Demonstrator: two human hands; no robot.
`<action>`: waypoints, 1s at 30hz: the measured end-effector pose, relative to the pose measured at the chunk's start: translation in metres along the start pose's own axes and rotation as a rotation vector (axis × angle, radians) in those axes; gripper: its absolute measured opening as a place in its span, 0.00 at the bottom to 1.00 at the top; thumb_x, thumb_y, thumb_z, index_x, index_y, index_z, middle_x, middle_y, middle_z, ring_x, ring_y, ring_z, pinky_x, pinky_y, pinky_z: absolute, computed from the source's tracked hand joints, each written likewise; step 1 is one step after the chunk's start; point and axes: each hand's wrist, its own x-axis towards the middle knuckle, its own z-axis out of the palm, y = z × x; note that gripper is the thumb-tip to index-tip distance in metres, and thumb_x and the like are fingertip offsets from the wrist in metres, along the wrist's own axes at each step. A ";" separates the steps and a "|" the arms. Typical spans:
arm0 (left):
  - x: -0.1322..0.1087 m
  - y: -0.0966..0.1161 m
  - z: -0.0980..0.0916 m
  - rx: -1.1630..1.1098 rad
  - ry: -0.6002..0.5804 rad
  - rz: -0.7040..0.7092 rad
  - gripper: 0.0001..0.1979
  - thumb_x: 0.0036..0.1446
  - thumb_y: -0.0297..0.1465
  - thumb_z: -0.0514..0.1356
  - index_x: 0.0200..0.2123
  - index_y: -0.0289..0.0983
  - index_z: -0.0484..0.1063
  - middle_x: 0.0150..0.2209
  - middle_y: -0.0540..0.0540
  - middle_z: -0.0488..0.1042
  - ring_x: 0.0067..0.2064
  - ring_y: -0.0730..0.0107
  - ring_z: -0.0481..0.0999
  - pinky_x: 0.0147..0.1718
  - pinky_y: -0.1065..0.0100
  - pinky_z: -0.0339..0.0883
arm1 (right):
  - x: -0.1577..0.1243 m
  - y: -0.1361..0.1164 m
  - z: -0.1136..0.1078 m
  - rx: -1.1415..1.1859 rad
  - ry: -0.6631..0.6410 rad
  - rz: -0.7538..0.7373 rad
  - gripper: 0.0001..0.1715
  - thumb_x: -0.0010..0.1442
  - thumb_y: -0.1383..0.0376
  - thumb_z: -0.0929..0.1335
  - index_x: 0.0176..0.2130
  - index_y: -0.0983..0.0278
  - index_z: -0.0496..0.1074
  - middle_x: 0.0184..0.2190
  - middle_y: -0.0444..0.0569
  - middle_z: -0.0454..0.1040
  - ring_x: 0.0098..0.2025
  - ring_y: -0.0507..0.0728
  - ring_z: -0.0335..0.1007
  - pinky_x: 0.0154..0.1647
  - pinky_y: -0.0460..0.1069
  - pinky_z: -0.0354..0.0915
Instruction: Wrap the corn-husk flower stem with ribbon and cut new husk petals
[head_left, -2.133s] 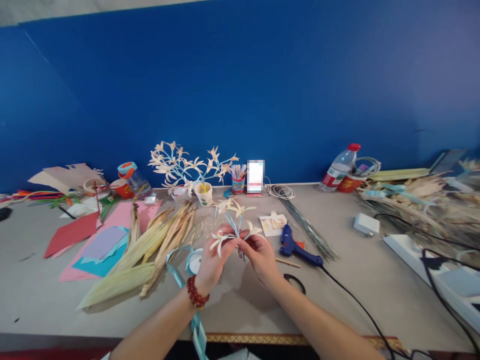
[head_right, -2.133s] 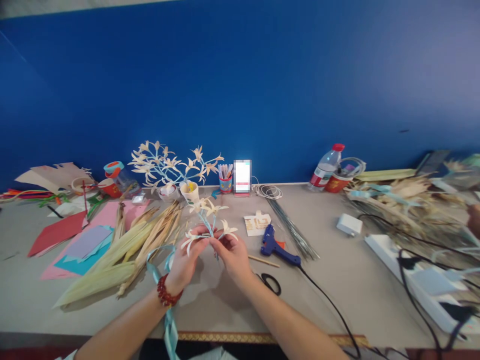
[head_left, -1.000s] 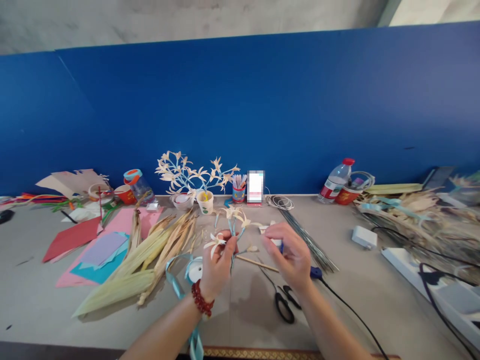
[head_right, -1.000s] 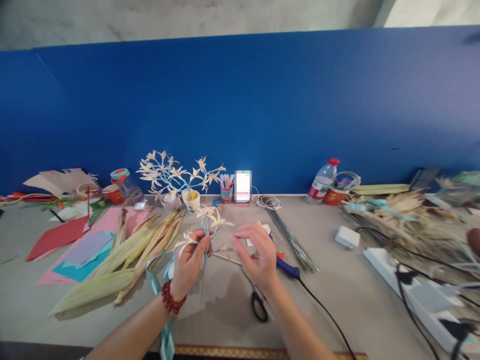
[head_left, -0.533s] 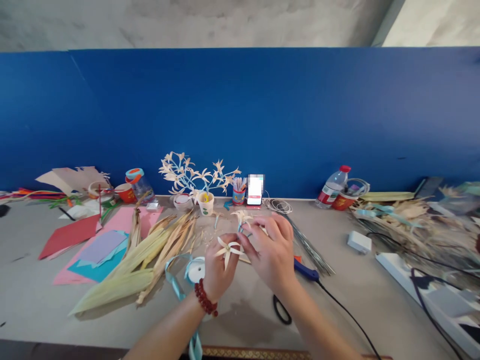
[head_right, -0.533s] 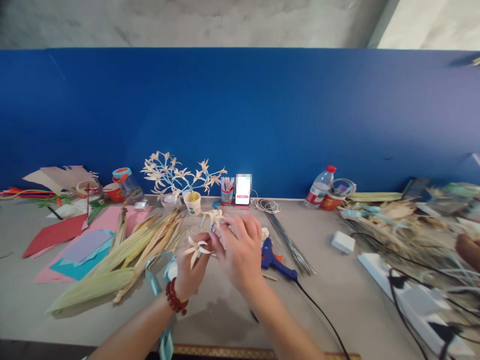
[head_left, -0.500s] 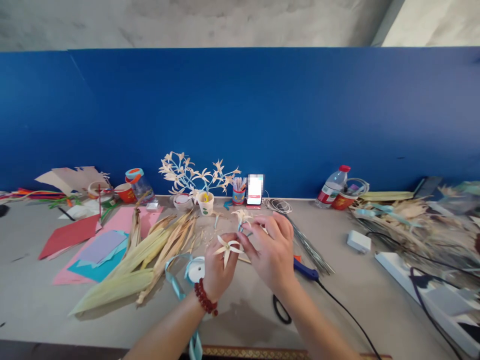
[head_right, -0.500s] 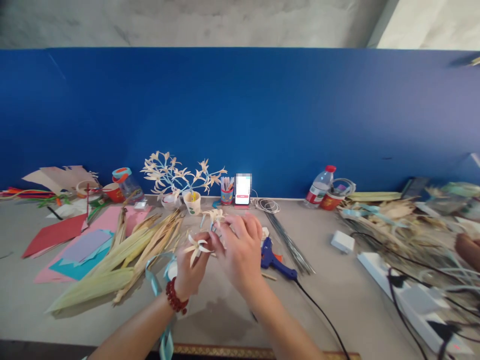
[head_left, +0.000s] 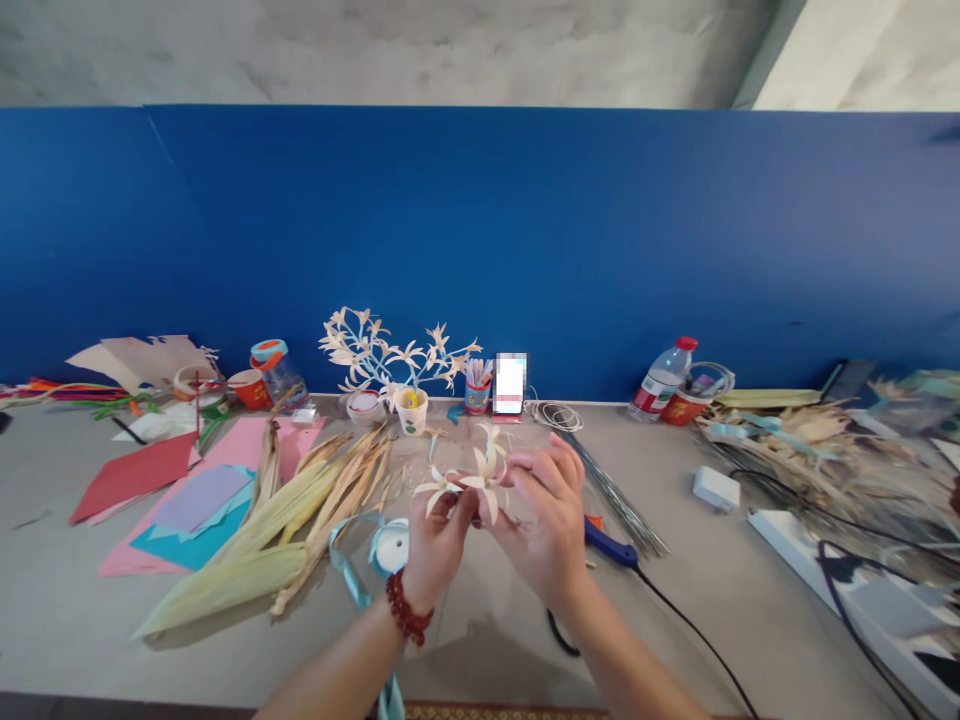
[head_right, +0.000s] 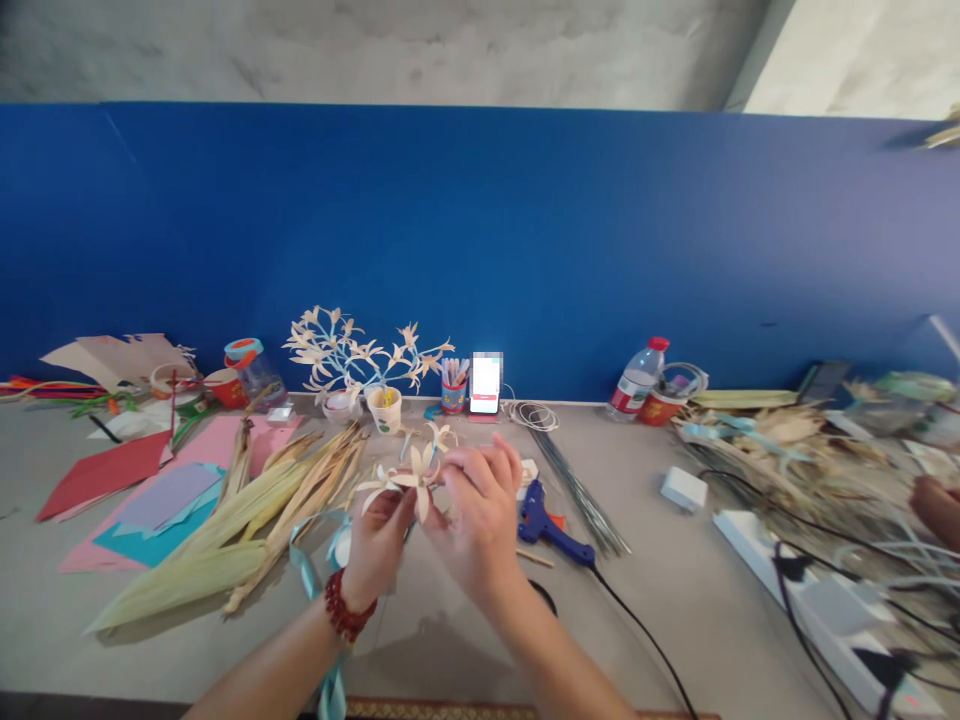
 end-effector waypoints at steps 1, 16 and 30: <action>0.000 0.000 0.000 -0.034 -0.022 -0.024 0.16 0.57 0.40 0.60 0.24 0.34 0.74 0.21 0.47 0.74 0.25 0.70 0.72 0.26 0.72 0.66 | 0.000 0.000 -0.001 0.013 -0.004 -0.003 0.05 0.54 0.67 0.70 0.28 0.60 0.68 0.31 0.46 0.74 0.35 0.58 0.66 0.56 0.63 0.56; 0.005 0.005 0.002 -0.125 0.017 -0.002 0.14 0.49 0.40 0.66 0.22 0.35 0.71 0.21 0.49 0.73 0.24 0.72 0.69 0.27 0.71 0.67 | 0.001 -0.001 -0.005 -0.066 -0.061 -0.100 0.09 0.53 0.71 0.71 0.30 0.57 0.70 0.33 0.40 0.78 0.39 0.58 0.66 0.62 0.65 0.49; 0.001 0.004 -0.003 -0.075 -0.014 -0.029 0.09 0.50 0.36 0.64 0.27 0.35 0.75 0.27 0.46 0.76 0.30 0.67 0.73 0.32 0.68 0.68 | 0.001 -0.001 -0.010 -0.036 -0.079 -0.123 0.07 0.55 0.70 0.70 0.30 0.57 0.72 0.35 0.42 0.77 0.41 0.58 0.67 0.63 0.66 0.49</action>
